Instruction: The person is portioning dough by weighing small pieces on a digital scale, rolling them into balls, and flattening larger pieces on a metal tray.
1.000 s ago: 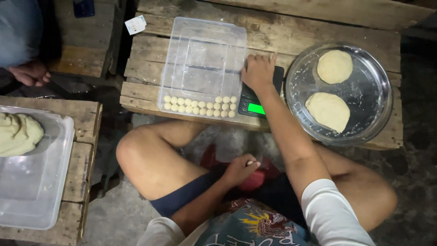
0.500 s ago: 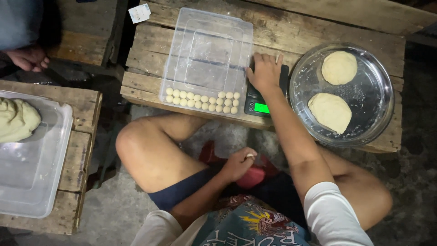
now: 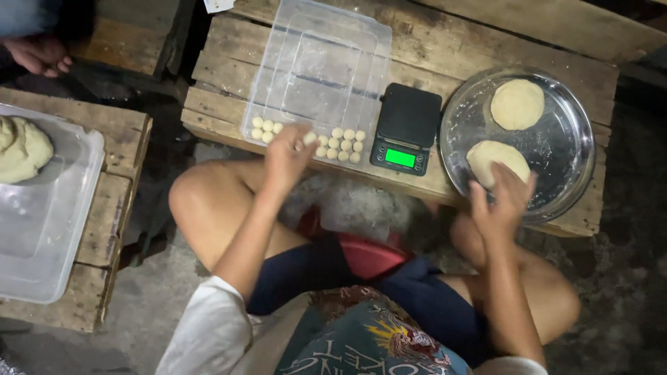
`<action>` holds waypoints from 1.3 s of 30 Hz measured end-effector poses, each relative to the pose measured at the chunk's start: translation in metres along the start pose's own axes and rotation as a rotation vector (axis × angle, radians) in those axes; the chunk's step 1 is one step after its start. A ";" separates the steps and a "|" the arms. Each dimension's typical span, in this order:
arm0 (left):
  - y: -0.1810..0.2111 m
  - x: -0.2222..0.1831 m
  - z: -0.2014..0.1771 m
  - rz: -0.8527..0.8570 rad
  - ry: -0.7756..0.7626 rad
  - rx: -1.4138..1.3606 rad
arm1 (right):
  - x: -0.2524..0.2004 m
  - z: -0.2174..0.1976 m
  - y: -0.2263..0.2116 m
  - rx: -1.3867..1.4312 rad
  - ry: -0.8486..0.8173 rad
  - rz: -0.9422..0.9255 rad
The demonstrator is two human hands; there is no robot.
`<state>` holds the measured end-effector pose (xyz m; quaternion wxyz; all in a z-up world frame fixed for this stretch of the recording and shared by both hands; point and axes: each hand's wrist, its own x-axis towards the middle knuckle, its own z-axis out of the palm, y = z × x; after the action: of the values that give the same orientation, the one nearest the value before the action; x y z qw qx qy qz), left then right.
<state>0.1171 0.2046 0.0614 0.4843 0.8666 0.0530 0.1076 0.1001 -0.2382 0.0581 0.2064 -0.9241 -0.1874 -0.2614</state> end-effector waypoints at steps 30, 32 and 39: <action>-0.065 0.039 0.035 0.454 -0.229 0.544 | -0.101 -0.040 0.043 0.289 0.365 0.430; -0.062 0.032 0.036 0.493 -0.223 0.577 | -0.099 -0.039 0.041 0.282 0.358 0.430; -0.047 0.016 0.035 0.641 -0.186 0.637 | -0.096 -0.035 0.038 0.240 0.326 0.435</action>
<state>0.1413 0.2037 0.0061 0.1389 0.9508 -0.2311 0.1523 0.0275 -0.3099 0.0207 0.3928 -0.8574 0.0209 -0.3318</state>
